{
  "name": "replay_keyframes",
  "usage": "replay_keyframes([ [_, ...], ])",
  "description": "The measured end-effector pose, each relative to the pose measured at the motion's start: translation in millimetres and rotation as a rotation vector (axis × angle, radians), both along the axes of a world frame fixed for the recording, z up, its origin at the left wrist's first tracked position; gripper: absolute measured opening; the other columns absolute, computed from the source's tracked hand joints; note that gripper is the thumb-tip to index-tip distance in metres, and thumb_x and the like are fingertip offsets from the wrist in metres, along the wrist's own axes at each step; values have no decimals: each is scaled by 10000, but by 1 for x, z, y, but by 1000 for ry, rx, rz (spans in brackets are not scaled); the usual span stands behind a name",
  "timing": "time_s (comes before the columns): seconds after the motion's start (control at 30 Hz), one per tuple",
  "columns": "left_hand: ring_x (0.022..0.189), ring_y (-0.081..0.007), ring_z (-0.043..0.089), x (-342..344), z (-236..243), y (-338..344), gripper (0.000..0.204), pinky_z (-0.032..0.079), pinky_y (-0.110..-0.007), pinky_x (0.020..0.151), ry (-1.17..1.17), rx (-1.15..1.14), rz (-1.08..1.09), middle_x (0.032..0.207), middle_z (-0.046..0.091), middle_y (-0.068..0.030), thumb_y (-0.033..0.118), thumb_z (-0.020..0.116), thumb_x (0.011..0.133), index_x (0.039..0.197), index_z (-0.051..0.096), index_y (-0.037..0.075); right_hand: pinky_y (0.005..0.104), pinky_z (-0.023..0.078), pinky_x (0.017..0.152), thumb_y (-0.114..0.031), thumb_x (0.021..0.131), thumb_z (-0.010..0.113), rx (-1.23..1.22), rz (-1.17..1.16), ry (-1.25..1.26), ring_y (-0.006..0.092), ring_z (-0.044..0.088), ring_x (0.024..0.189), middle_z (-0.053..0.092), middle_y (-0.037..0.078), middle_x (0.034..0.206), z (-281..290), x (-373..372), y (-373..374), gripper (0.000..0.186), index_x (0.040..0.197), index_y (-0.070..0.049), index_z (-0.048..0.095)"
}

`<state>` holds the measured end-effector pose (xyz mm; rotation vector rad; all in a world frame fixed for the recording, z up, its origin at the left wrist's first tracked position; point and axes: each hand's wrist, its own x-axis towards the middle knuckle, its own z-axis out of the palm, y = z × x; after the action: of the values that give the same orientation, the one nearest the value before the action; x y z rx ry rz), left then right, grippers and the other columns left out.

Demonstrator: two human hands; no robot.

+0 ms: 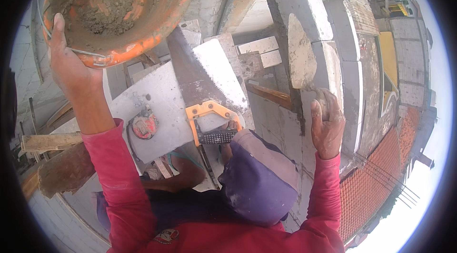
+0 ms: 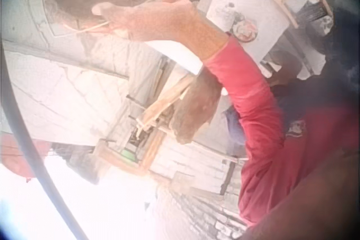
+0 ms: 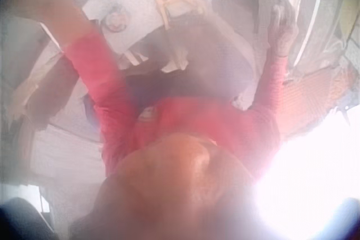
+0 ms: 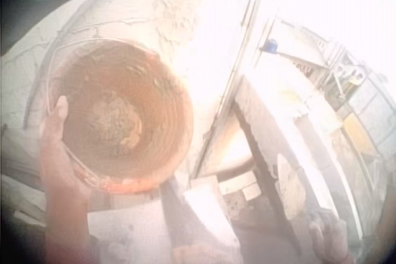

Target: The person applies mortar to white rectangular tiles using a trowel and places them onto a curved wall section. The person repeatedly scoops mortar from a bucket, spreads it on the tile, and presses the tile into position on the wall.

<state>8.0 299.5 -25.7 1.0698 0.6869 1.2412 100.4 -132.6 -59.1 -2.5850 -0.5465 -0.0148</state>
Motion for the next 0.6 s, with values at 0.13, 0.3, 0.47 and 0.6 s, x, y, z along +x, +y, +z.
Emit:
replay_keyframes([
  [0.13,1108,-152,646,11,26,-18,413,524,-334,957,111,115,-89,1203,679,-72,214,668,994,1335,609,-11,429,563,872,-166,947,685,-212,481,-313,382,712,985,724,182,1126,104,48,106,330,1250,-46,636],
  [0.3,1038,-108,620,-5,68,-38,353,500,-260,886,186,204,-155,1086,697,-39,214,653,1014,1284,647,-12,437,572,763,-112,941,612,-541,703,-491,365,688,895,686,158,1166,154,66,220,344,1284,-110,638],
  [0.47,1406,-322,455,15,118,-112,414,193,-561,1248,280,633,-185,1372,647,11,121,739,869,1282,714,142,427,569,726,-106,922,671,-475,862,-229,362,707,941,718,177,1111,174,24,204,323,1240,-50,654],
  [0.6,1450,-309,404,-15,127,-131,382,141,-620,1257,428,448,-94,1437,597,36,136,731,876,1254,741,187,419,520,712,-127,932,690,-253,910,291,326,679,861,694,227,1012,193,17,176,361,1241,47,626],
])
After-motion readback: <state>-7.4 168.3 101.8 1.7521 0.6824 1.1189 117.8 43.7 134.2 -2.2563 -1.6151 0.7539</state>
